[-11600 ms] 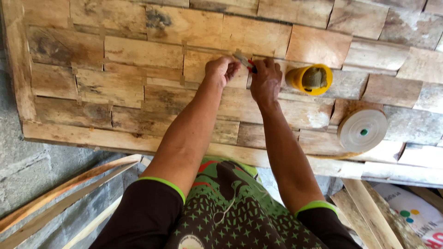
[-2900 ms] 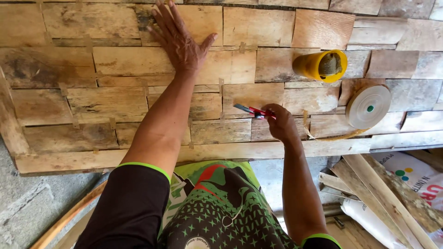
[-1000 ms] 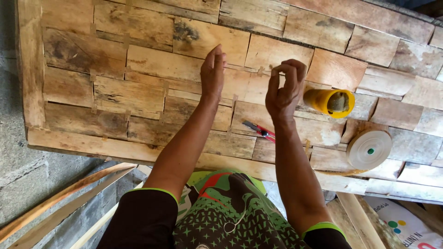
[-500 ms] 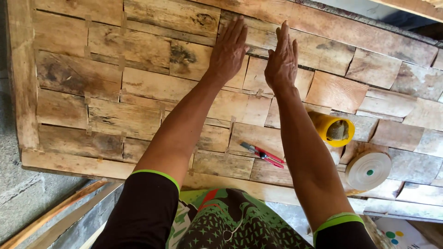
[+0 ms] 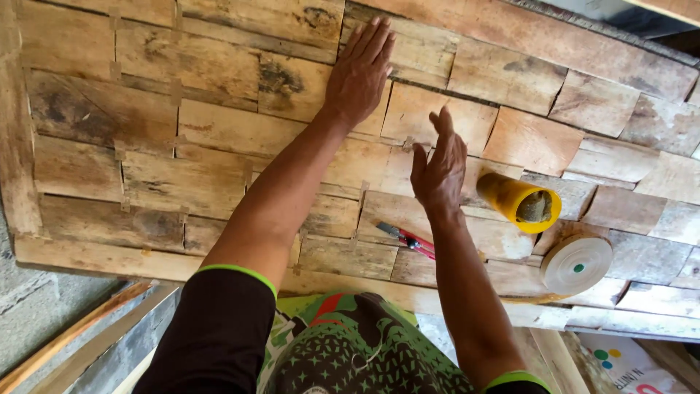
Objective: Applying thin strips of wood to a wooden surface to fill gaps using a utility knife and adhesive.
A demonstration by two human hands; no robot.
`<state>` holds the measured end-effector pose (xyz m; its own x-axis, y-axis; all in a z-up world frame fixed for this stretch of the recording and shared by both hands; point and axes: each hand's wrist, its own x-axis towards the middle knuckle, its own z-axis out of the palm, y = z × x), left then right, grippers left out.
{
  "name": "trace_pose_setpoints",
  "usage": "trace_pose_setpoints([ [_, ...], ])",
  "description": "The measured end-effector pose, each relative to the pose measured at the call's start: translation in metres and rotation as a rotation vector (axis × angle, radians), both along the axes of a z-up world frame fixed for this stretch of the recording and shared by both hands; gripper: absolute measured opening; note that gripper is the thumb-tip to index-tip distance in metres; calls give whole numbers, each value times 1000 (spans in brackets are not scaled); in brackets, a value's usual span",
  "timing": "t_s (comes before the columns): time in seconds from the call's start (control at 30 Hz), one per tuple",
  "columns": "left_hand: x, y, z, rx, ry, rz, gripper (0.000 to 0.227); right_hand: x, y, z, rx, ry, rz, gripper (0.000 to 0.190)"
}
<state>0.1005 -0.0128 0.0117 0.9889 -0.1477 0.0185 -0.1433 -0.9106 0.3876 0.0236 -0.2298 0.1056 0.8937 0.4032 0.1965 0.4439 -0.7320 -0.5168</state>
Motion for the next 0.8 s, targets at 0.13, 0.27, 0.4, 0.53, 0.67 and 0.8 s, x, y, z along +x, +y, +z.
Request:
trace_pose_setpoints([
  [0.13, 5, 0, -26, 31, -40, -20, 54, -17, -9, -7, -30, 88, -45, 84],
  [0.27, -4, -1, -22, 42, -79, -19, 53, -3, -11, -12, -102, 81, -89, 84],
  [0.4, -3, 1, 7, 16, -39, -10, 53, 52, -6, -29, -198, 78, -104, 89],
  [0.53, -3, 1, 12, 5, -5, -5, 54, 95, 3, -52, -244, 64, -51, 95],
  [0.67, -1, -1, 3, 15, -9, 4, 53, 118, 18, -57, -358, 77, 57, 97],
  [0.8, 0, 0, -1, 54, -10, 0, 52, 127, 29, -59, -388, 106, 104, 89],
])
